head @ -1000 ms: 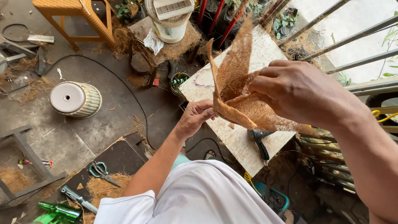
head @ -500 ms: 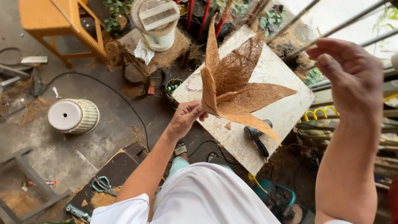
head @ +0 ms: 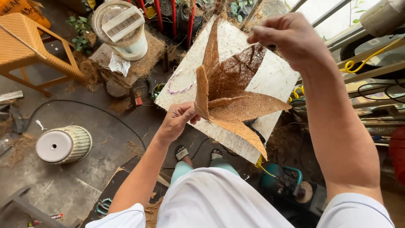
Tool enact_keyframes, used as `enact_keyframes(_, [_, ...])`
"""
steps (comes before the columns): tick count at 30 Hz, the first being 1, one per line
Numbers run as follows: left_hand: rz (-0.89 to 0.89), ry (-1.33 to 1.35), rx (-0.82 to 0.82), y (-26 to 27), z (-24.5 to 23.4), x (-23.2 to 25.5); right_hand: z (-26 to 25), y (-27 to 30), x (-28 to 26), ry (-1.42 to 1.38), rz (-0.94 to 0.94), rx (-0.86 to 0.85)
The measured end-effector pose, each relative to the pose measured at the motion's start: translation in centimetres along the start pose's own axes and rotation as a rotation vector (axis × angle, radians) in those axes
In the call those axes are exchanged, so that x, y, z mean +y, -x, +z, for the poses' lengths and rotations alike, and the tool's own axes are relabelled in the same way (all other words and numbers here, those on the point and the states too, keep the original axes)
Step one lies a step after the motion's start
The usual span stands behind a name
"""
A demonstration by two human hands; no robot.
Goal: Creating a star-shaped decorative object using fiber material, a hair dryer for drying, and a spray gun for finishing.
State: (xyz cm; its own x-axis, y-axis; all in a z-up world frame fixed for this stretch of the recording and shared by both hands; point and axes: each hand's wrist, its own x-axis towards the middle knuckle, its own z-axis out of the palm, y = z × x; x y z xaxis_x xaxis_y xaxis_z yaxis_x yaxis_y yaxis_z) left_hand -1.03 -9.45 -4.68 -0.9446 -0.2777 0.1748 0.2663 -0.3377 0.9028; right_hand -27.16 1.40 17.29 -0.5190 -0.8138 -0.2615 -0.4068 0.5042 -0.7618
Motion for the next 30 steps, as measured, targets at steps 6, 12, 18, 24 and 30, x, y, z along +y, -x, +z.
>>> enact_keyframes(6, [-0.001,-0.015,0.025,0.6,0.3,0.3,-2.2,2.5,2.4,-0.256,-0.044,0.410])
enact_keyframes(12, [0.001,0.094,0.089,1.1,-0.2,-0.8,1.1,7.8,7.3,-0.366,-0.031,0.566])
enact_keyframes(18, [-0.028,0.191,0.207,0.1,-0.2,-3.9,13.2,9.4,16.6,-0.587,0.050,0.262])
enact_keyframes(24, [-0.025,0.254,0.246,-0.7,0.6,-3.7,19.7,9.5,15.0,-0.639,0.117,0.053])
enact_keyframes(30, [-0.039,0.221,0.244,-0.3,0.8,-2.5,21.7,8.5,14.7,-0.582,0.073,0.060])
